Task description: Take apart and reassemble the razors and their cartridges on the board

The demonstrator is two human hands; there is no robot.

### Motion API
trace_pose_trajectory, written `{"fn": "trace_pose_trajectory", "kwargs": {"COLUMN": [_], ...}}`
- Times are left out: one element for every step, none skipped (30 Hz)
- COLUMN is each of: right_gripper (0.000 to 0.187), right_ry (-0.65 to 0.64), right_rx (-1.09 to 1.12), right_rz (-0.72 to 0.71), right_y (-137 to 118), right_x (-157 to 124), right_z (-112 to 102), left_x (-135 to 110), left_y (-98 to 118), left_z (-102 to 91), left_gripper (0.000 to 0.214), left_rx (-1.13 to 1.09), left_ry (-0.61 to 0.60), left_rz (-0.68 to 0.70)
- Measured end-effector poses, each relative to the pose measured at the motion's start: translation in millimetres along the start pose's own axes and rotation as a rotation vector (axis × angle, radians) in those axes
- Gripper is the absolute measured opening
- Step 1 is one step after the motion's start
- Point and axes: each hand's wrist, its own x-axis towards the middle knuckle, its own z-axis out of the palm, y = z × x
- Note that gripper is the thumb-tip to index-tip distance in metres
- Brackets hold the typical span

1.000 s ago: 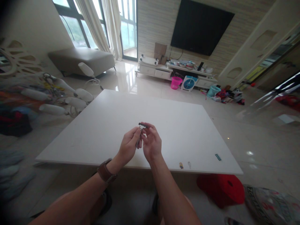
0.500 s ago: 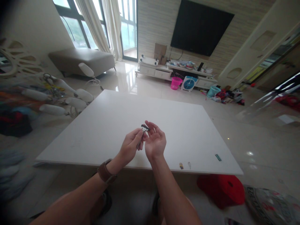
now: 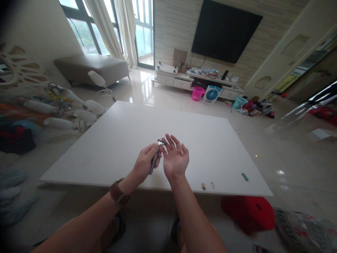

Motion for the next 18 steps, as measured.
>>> {"fn": "trace_pose_trajectory", "kwargs": {"right_gripper": [0.037,0.037,0.037,0.038,0.038,0.038,0.038,0.038,0.037,0.037,0.037,0.037,0.037,0.037,0.037,0.037,0.036,0.036], "right_ry": [0.0,0.0,0.0,0.002,0.004,0.007,0.008,0.007,0.006,0.004,0.003,0.004,0.007,0.01,0.012,0.012,0.01,0.007], "right_rx": [-0.004,-0.005,-0.005,-0.005,-0.003,-0.001,0.002,0.005,0.008,0.011,0.012,0.011,0.009,0.008,0.008,0.006,0.003,-0.003], "right_rz": [0.002,0.003,0.004,0.005,0.005,0.005,0.004,0.003,0.003,0.004,0.005,0.007,0.009,0.011,0.012,0.012,0.011,0.01], "right_y": [0.0,0.0,0.0,0.1,0.1,0.2,0.4,0.5,0.6,0.7,0.7,0.7,0.7,0.6,0.5,0.4,0.3,0.2], "right_x": [0.1,0.2,0.2,0.2,0.1,-0.1,-0.2,-0.4,-0.5,-0.6,-0.7,-0.7,-0.7,-0.7,-0.6,-0.5,-0.5,-0.4], "right_z": [0.2,0.4,0.6,0.7,0.8,0.8,0.7,0.7,0.6,0.6,0.6,0.7,0.9,1.1,1.4,1.6,1.8,1.9], "left_x": [-0.2,-0.4,-0.5,-0.6,-0.7,-0.7,-0.6,-0.6,-0.5,-0.4,-0.4,-0.3,-0.2,-0.2,-0.2,-0.1,-0.1,-0.1], "left_y": [0.6,1.2,1.7,2.1,2.4,2.5,2.5,2.5,2.3,2.1,1.9,1.6,1.4,1.2,1.1,1.1,1.0,1.0], "left_z": [0.3,0.6,0.8,1.0,1.0,1.0,1.0,1.0,0.9,0.9,0.9,0.9,0.9,0.9,0.8,0.6,0.4,0.2], "left_gripper": [0.045,0.045,0.045,0.045,0.045,0.045,0.045,0.044,0.044,0.043,0.043,0.043,0.044,0.044,0.044,0.044,0.044,0.044], "left_rx": [0.001,0.003,0.004,0.006,0.008,0.008,0.007,0.006,0.005,0.006,0.007,0.009,0.013,0.017,0.021,0.025,0.026,0.026], "left_ry": [0.003,0.004,0.004,0.003,0.001,-0.002,-0.004,-0.006,-0.006,-0.005,-0.003,-0.002,-0.004,-0.006,-0.01,-0.015,-0.018,-0.022], "left_rz": [-0.001,-0.002,-0.002,-0.002,-0.002,-0.002,0.0,0.001,0.002,0.001,0.0,-0.002,-0.004,-0.004,-0.004,-0.004,-0.003,-0.004]}}
